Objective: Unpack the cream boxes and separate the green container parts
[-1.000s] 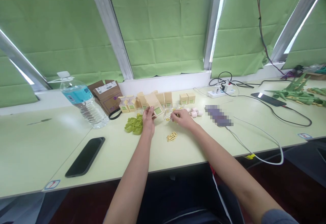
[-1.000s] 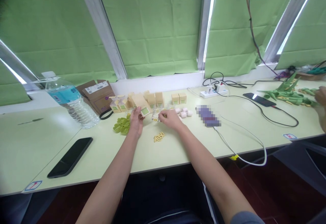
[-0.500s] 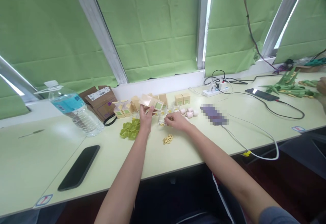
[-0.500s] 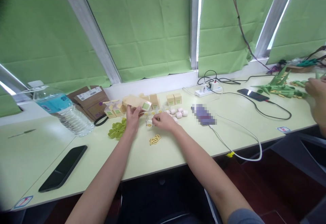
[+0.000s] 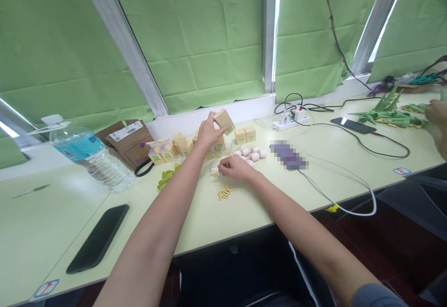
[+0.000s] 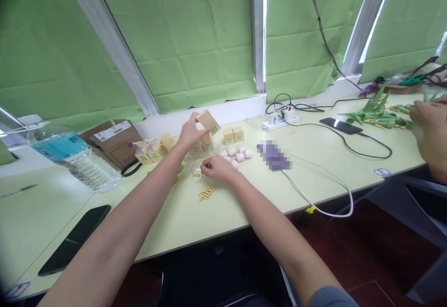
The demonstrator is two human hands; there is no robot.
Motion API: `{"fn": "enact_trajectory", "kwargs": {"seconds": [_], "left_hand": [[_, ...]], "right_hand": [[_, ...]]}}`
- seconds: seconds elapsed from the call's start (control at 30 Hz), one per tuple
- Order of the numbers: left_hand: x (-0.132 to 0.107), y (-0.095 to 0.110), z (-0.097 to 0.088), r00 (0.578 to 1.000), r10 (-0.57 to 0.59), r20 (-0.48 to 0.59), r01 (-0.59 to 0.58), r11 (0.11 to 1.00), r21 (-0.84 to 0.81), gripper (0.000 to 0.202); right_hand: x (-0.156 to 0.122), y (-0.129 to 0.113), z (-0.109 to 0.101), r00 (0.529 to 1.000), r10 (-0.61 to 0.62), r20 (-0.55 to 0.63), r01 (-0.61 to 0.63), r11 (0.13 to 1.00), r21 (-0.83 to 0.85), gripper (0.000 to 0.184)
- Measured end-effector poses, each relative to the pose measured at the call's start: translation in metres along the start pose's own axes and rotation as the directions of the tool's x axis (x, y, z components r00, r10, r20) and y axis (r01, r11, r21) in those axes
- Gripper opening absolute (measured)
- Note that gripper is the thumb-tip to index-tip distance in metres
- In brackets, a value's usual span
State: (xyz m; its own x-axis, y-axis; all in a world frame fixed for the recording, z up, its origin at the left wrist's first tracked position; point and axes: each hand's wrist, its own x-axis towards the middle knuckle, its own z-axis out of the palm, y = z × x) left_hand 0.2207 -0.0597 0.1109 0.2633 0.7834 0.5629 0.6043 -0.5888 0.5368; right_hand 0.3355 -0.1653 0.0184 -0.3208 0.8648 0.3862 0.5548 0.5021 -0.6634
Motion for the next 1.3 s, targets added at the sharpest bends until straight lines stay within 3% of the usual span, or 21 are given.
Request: {"fn": "enact_trajectory", "kwargs": {"seconds": [0.1, 0.3, 0.43, 0.57, 0.73, 0.83, 1.0, 1.3], "left_hand": [[0.017, -0.004, 0.007, 0.997, 0.013, 0.082, -0.025, 0.99, 0.142, 0.049], [0.041, -0.017, 0.03, 0.979, -0.035, 0.2, -0.017, 0.967, 0.252, 0.054], [0.055, -0.024, 0.041, 0.972, -0.064, 0.227, 0.002, 0.965, 0.262, 0.059], [0.065, -0.033, 0.041, 0.966, -0.085, 0.245, 0.032, 0.977, 0.212, 0.058], [0.064, -0.042, 0.033, 0.941, -0.158, 0.3, 0.08, 0.963, 0.258, 0.053], [0.058, -0.045, 0.033, 0.939, -0.156, 0.306, 0.046, 0.94, 0.337, 0.054], [0.054, -0.053, 0.043, 0.956, -0.088, 0.281, -0.041, 0.905, 0.424, 0.05], [0.05, -0.055, 0.065, 0.941, -0.114, 0.32, -0.095, 0.816, 0.57, 0.052]], "right_hand": [[0.001, 0.001, 0.001, 1.0, -0.003, 0.006, 0.003, 1.0, -0.001, 0.028], [0.002, 0.002, 0.001, 1.0, 0.001, 0.008, -0.001, 1.0, -0.009, 0.026], [0.002, 0.001, 0.001, 1.0, -0.01, 0.01, 0.01, 1.0, -0.013, 0.027], [0.001, 0.001, 0.002, 1.0, -0.026, 0.003, 0.026, 1.0, -0.013, 0.029], [0.002, 0.0, 0.003, 0.999, -0.037, 0.012, 0.037, 0.999, -0.02, 0.029], [0.002, 0.001, 0.003, 0.999, -0.043, 0.018, 0.044, 0.999, -0.02, 0.03], [0.002, 0.001, 0.004, 0.999, -0.024, 0.028, 0.024, 0.999, -0.024, 0.029], [0.003, 0.0, 0.004, 0.999, -0.012, 0.034, 0.014, 0.999, -0.051, 0.031]]}}
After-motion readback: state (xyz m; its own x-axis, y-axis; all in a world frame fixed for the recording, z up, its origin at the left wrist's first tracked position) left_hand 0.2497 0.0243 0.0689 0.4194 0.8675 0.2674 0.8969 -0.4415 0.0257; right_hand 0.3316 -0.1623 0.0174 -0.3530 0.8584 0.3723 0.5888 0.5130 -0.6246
